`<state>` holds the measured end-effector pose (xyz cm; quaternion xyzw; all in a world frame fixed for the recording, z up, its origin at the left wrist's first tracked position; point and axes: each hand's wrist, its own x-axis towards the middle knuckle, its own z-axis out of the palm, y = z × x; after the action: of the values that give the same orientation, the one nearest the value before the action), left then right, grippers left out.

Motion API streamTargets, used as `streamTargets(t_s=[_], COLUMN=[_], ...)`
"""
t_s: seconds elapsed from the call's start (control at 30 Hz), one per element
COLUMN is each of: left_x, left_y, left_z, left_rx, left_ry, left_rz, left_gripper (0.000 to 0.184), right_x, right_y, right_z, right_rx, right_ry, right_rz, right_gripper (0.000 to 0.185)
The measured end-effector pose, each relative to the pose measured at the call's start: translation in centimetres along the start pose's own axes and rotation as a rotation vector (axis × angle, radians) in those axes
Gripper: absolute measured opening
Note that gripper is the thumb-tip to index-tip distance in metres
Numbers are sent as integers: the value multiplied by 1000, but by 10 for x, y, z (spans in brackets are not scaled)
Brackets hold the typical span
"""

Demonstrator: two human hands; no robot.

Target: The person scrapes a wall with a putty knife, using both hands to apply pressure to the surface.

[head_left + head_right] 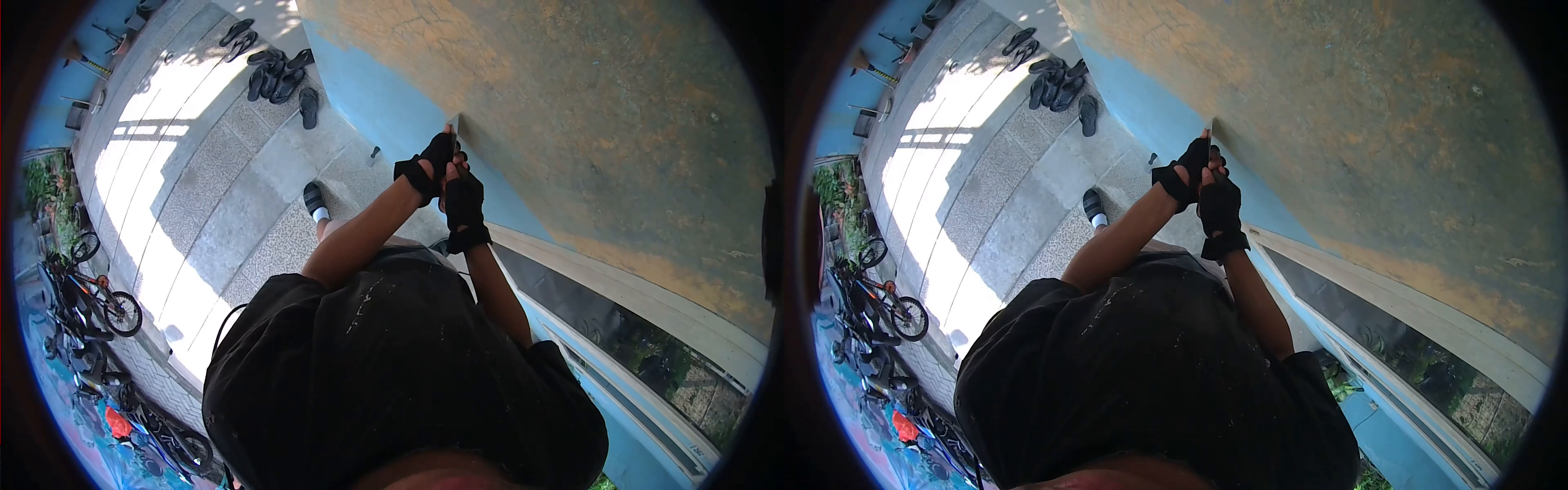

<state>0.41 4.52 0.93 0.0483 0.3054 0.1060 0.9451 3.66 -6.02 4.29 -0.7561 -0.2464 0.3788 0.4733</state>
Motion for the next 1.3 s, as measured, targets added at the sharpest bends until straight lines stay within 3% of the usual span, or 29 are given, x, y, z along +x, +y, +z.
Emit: streamTargets(t_s=[0.07,0.3,0.47,0.53,0.57,0.63,0.73,0.77,0.8,0.93,1.0,1.13,1.2,1.23,1.3], left_x=[4,0,1,5,9,7,5,2,2,0,-3,1,-8,-9,-4], left_y=[9,3,16,7,-2,-6,15,16,14,5,2,-1,-10,-6,-2], left_z=[-9,-8,-14,-12,-11,-9,-13,-14,-13,1,6,1,8,14,19], left_rx=[-111,-122,-220,-217,-200,-175,-255,-243,-244,-128,-100,-113,-119,-119,-77], left_ry=[-16,-88,-62,-59,-96,-141,-83,-77,-74,-59,18,-2,21,28,65], left_rz=[23,-9,42,5,-1,-2,-2,-1,-5,47,40,28,9,26,8], left_gripper=[60,57,57,57,57,56,57,58,58,57,57,56,56,56,57], right_x=[1,-3,19,14,13,5,19,21,21,10,6,6,3,-8,-6], right_y=[-18,-4,4,12,12,11,1,9,12,-2,-14,-8,-5,-18,-21], right_z=[11,2,15,12,9,5,13,20,17,0,-6,1,-3,-6,-8], right_rx=[-147,-160,-304,-334,-333,-26,-241,-232,-232,-166,12,99,-2,159,182], right_ry=[47,37,30,194,190,95,32,91,92,35,-41,24,40,-7,-14], right_rz=[-212,-95,-190,-575,-585,-206,-215,-360,-355,-120,119,-27,-92,39,59], right_gripper=[24,25,27,26,26,28,27,26,26,26,25,23,23,24,25])
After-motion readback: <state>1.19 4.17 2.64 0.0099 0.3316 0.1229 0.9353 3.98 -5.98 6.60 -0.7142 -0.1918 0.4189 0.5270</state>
